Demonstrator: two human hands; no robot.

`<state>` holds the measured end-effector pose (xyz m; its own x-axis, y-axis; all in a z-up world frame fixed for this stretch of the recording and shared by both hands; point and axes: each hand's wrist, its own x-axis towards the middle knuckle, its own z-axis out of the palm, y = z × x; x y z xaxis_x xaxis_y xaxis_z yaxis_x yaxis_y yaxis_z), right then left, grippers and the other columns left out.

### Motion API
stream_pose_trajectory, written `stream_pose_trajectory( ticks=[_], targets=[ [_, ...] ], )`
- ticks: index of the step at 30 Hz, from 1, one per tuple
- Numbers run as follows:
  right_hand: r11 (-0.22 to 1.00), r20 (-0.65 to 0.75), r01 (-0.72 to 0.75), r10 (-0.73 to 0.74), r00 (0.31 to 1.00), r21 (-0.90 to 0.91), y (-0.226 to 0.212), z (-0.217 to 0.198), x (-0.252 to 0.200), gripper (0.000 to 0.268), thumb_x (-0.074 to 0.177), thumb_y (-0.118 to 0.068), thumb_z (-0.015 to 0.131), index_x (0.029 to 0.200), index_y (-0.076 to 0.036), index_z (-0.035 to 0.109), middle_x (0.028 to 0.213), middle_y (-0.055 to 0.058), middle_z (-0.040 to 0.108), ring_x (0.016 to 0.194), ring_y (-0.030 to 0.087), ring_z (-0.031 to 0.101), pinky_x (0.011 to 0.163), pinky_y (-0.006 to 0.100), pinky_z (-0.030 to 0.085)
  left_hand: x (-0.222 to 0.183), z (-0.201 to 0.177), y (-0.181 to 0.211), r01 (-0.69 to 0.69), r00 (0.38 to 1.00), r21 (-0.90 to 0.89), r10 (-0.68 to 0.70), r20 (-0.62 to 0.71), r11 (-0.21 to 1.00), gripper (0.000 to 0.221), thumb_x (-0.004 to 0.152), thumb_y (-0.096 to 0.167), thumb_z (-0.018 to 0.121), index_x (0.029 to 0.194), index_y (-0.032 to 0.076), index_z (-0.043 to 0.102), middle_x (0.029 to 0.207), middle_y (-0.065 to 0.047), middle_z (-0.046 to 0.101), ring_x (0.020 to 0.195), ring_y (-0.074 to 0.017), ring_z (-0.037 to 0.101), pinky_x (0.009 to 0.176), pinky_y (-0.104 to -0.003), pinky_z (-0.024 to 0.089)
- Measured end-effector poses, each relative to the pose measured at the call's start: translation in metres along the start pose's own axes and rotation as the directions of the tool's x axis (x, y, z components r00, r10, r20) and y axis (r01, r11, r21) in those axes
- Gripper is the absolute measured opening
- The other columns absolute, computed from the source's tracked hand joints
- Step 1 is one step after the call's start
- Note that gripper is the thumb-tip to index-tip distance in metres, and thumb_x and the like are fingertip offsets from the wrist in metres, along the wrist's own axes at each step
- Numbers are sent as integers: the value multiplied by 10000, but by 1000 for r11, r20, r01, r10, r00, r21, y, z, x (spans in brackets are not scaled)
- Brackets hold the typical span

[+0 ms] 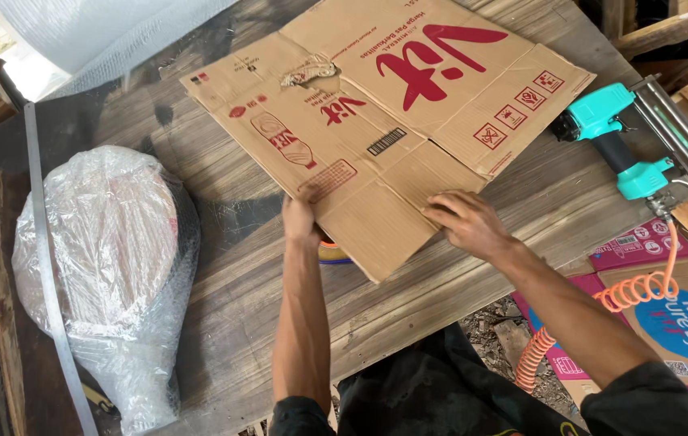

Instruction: The person prepares a cardboard box by cutting it with a utility knife and making a hole, then places a small piece of wood into the hole.

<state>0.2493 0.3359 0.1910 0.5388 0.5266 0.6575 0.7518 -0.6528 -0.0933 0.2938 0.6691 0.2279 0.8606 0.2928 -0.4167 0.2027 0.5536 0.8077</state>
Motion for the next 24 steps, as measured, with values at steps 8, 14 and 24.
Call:
stream_pose_trajectory(
  ticks=[8,14,24],
  targets=[
    [973,248,-212,182,951,96,11,62,19,452,816,-290,815,1234,-171,693,1206,84,682,1154,297,671,900,420,577,38,10,40,-281,896,558,421,-139,781,674,891,209,740,1453,-52,473,1341,-310,605,1300,-447,563,1077,-581,462],
    [983,575,-180,124,808,40,19,81,19,830,698,-315,901,1434,-192,539,1491,156,456,1421,404,436,1074,561,440,42,-2,-1,-245,896,481,386,-219,842,803,886,206,767,1511,-93,360,1423,-397,503,1359,-529,479,1124,-604,426],
    [990,363,-33,-18,932,134,47,95,18,599,749,-419,814,1278,-177,668,1336,135,578,1338,404,529,998,539,459,18,-8,-33,-187,891,612,394,-224,769,814,862,211,791,1485,-114,380,1443,-426,448,1338,-602,437,1133,-633,405]
  ],
)
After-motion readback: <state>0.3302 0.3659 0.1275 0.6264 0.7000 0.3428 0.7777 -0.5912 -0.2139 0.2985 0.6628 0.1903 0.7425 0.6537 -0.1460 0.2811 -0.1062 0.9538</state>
